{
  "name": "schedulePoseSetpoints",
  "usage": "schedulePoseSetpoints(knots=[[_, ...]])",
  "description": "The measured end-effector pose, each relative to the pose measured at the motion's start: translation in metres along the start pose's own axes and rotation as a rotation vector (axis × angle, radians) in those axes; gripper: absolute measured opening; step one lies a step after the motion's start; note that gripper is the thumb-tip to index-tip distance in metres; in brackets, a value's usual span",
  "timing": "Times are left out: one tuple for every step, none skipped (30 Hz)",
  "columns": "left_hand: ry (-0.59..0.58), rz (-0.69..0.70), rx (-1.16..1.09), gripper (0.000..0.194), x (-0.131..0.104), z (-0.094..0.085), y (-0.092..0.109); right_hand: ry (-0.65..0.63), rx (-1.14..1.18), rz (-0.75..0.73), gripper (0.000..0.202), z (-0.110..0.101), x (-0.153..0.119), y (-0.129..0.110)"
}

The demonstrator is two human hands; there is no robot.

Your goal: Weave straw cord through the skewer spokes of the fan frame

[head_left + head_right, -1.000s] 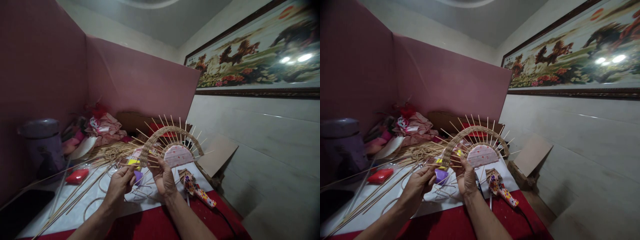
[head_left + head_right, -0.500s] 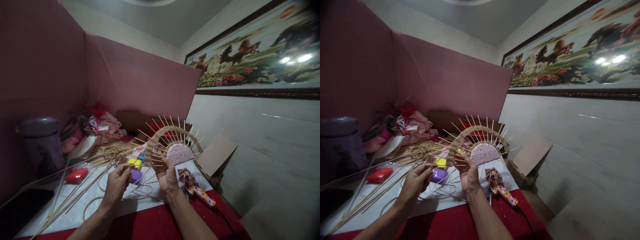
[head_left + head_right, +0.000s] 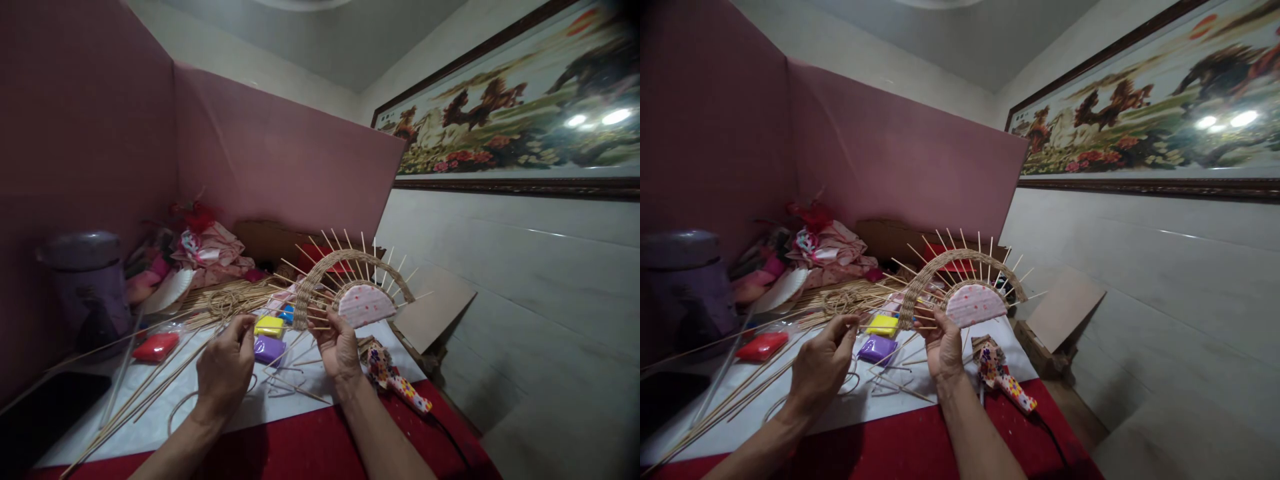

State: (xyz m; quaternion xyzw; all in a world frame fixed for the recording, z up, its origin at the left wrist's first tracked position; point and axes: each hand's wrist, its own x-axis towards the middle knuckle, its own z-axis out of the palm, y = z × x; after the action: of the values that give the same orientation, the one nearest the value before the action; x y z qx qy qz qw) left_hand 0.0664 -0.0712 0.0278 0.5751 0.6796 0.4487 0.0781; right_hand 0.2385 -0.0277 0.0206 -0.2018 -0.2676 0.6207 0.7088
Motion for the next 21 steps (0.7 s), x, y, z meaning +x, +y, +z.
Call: schedulePoseSetpoints(knots=[[0.010, 0.021, 0.044, 0.023, 0.000, 0.000, 0.000, 0.001, -0.002, -0.001, 0.010, 0.000, 0.000, 0.000], [0.025, 0.049, 0.082, 0.022, 0.001, 0.000, 0.000, 0.001, -0.006, -0.003, 0.010, 0.000, 0.000, 0.000], [0.044, 0.087, 0.118, 0.021, 0.000, 0.001, -0.001, 0.003, -0.012, -0.004, 0.010, 0.000, 0.000, -0.001], [0.067, 0.135, 0.151, 0.021, -0.001, 0.002, -0.002, 0.006, -0.017, -0.004, 0.010, 0.000, 0.000, -0.001], [0.092, 0.194, 0.183, 0.020, -0.002, 0.004, -0.004, 0.011, -0.020, -0.006, 0.010, 0.000, 0.000, -0.001], [0.126, 0.263, 0.212, 0.020, -0.003, 0.006, -0.005, 0.016, -0.020, -0.007, 0.011, 0.000, 0.001, -0.002], [0.168, 0.334, 0.235, 0.020, -0.005, 0.008, -0.007, 0.018, -0.018, -0.008, 0.011, 0.000, 0.001, -0.003], [0.218, 0.402, 0.254, 0.021, -0.006, 0.009, -0.008, 0.020, -0.013, -0.008, 0.010, 0.000, 0.001, -0.003], [0.272, 0.464, 0.272, 0.022, -0.006, 0.010, -0.009, 0.020, -0.007, -0.010, 0.010, 0.000, 0.001, -0.003], [0.326, 0.513, 0.286, 0.024, -0.007, 0.011, -0.009, 0.017, -0.002, -0.013, 0.010, 0.000, 0.002, -0.004], [0.372, 0.551, 0.298, 0.024, -0.007, 0.011, -0.010, 0.014, -0.002, -0.016, 0.010, 0.000, 0.002, -0.004], [0.401, 0.581, 0.308, 0.024, -0.007, 0.012, -0.009, 0.010, -0.005, -0.018, 0.010, 0.000, 0.001, -0.004], [0.409, 0.608, 0.309, 0.023, -0.008, 0.012, -0.009, 0.006, -0.010, -0.020, 0.011, 0.000, 0.001, -0.003], [0.401, 0.633, 0.298, 0.022, -0.008, 0.012, -0.008, 0.000, -0.015, -0.022, 0.011, 0.001, 0.001, -0.003], [0.376, 0.653, 0.271, 0.021, -0.008, 0.013, -0.008, -0.006, -0.019, -0.022, 0.012, 0.001, 0.000, -0.002], [0.339, 0.666, 0.229, 0.020, -0.009, 0.014, -0.007, -0.012, -0.019, -0.022, 0.012, 0.001, 0.000, -0.001], [0.292, 0.670, 0.177, 0.020, -0.010, 0.015, -0.007, -0.019, -0.016, -0.024, 0.013, 0.002, 0.000, 0.000], [0.240, 0.668, 0.117, 0.020, -0.012, 0.016, -0.007, -0.026, -0.012, -0.025, 0.013, 0.003, -0.001, 0.001], [0.186, 0.663, 0.055, 0.020, -0.013, 0.017, -0.007, -0.036, -0.007, -0.022, 0.014, 0.003, -0.002, 0.002], [0.132, 0.657, -0.004, 0.021, -0.014, 0.018, -0.007, -0.046, -0.003, -0.019, 0.014, 0.004, -0.002, 0.003], [0.082, 0.653, -0.058, 0.021, -0.016, 0.019, -0.007, -0.056, 0.002, -0.016, 0.014, 0.005, -0.003, 0.004]])
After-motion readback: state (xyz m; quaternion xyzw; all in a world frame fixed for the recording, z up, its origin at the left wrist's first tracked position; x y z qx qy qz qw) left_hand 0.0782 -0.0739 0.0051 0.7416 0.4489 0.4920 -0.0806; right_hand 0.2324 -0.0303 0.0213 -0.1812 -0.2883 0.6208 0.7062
